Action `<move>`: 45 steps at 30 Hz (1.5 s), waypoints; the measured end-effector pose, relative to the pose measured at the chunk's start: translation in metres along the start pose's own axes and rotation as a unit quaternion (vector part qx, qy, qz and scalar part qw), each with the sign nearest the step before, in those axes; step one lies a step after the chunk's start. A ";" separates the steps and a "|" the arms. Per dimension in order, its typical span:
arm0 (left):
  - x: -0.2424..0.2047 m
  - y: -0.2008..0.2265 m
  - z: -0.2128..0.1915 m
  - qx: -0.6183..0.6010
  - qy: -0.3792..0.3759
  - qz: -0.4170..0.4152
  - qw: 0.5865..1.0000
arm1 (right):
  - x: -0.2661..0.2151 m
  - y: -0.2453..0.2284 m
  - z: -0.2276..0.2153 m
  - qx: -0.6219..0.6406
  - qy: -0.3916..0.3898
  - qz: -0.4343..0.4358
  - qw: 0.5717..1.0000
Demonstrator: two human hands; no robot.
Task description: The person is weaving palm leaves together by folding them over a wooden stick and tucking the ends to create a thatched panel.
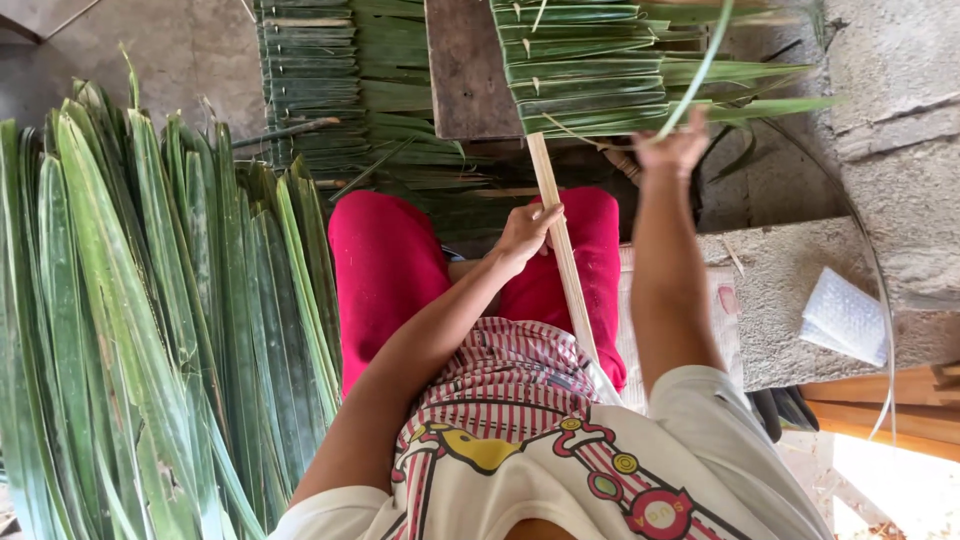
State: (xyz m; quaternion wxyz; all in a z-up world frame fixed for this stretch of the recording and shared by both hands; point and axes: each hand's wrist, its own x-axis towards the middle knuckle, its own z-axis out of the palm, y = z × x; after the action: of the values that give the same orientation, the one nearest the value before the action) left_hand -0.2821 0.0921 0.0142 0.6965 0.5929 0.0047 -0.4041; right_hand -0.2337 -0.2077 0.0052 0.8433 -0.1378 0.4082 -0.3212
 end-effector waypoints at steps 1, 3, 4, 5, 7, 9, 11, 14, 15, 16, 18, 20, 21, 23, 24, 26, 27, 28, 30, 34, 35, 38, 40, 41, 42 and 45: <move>0.004 -0.005 0.000 -0.024 -0.013 0.012 1.000 | -0.009 -0.028 0.005 0.005 -0.018 -0.041 0.999; 0.003 -0.004 0.001 -0.030 -0.016 0.019 0.999 | -0.031 -0.080 0.013 0.045 -0.011 -0.064 0.997; 0.002 -0.005 0.001 -0.032 -0.019 0.025 0.999 | -0.043 -0.105 0.016 0.087 -0.003 -0.087 0.992; 0.004 -0.007 0.003 -0.037 -0.016 0.022 0.999 | -0.019 -0.134 -0.004 0.081 -0.002 -0.084 0.993; 0.007 -0.011 0.003 -0.052 -0.003 0.036 0.998 | 0.029 -0.187 -0.042 -0.068 -0.093 -0.132 0.985; 0.003 -0.009 0.006 -0.043 0.005 0.041 0.998 | 0.024 -0.195 -0.058 -0.116 -0.120 -0.108 0.980; 0.000 -0.009 0.007 -0.036 0.020 0.045 0.998 | -0.014 -0.171 -0.052 -0.165 -0.149 -0.079 0.972; -0.016 -0.003 -0.004 0.000 0.026 0.042 0.999 | -0.109 -0.089 -0.024 -0.307 -0.218 0.018 0.926; -0.028 0.005 -0.012 0.029 0.011 0.038 0.999 | -0.131 -0.064 -0.019 -0.336 -0.363 0.081 0.865; -0.040 0.014 -0.020 0.058 -0.003 0.034 0.998 | -0.153 -0.041 -0.016 -0.349 -0.499 0.136 0.781; -0.059 0.005 -0.045 0.137 0.073 0.104 0.982 | -0.125 -0.017 -0.036 -0.385 -0.539 0.164 0.731; -0.097 0.009 -0.076 0.218 0.144 0.164 0.951 | -0.122 0.007 -0.036 -0.418 -0.572 0.187 0.680; -0.125 0.018 -0.095 0.251 0.213 0.266 0.906 | -0.133 0.018 -0.026 -0.408 -0.626 0.212 0.630; -0.174 0.022 -0.131 0.281 0.289 0.360 0.842 | -0.155 0.044 -0.006 -0.395 -0.679 0.244 0.569; -0.194 0.018 -0.149 0.347 0.351 0.333 0.803 | -0.166 0.059 0.003 -0.407 -0.693 0.250 0.539; -0.225 0.000 -0.182 0.407 0.418 0.299 0.756 | -0.184 0.090 0.017 -0.419 -0.711 0.261 0.501; -0.236 -0.015 -0.195 0.395 0.464 0.233 0.758 | -0.191 0.104 0.021 -0.431 -0.703 0.261 0.502; -0.248 -0.031 -0.208 0.381 0.507 0.167 0.755 | -0.199 0.118 0.023 -0.444 -0.694 0.262 0.503; -0.259 -0.056 -0.225 0.401 0.524 0.122 0.741 | -0.216 0.159 0.027 -0.419 -0.677 0.299 0.525; -0.267 -0.073 -0.231 0.467 0.522 0.072 0.710 | -0.279 0.243 0.031 -0.348 -0.465 0.445 0.681; -0.264 -0.080 -0.233 0.465 0.523 0.069 0.711 | -0.285 0.264 0.025 -0.350 -0.464 0.447 0.680; -0.256 -0.088 -0.238 0.468 0.509 0.051 0.720 | -0.303 0.314 0.011 -0.396 -0.323 0.409 0.756; -0.255 -0.089 -0.237 0.453 0.521 0.073 0.720 | -0.312 0.326 -0.001 -0.425 -0.370 0.320 0.762; -0.254 -0.093 -0.240 0.452 0.520 0.071 0.721 | -0.314 0.326 -0.001 -0.426 -0.368 0.321 0.761; -0.252 -0.096 -0.242 0.479 0.528 0.089 0.695 | -0.316 0.325 0.000 -0.439 -0.385 0.300 0.754; -0.249 -0.094 -0.250 0.531 0.539 0.122 0.642 | -0.315 0.326 0.001 -0.451 -0.406 0.278 0.745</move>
State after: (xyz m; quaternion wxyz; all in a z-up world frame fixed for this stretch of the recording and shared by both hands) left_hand -0.3853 0.4415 -0.0165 0.1790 0.9692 0.0914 0.1424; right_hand -0.2377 0.2443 0.0337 0.8208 -0.4999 0.1452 0.2354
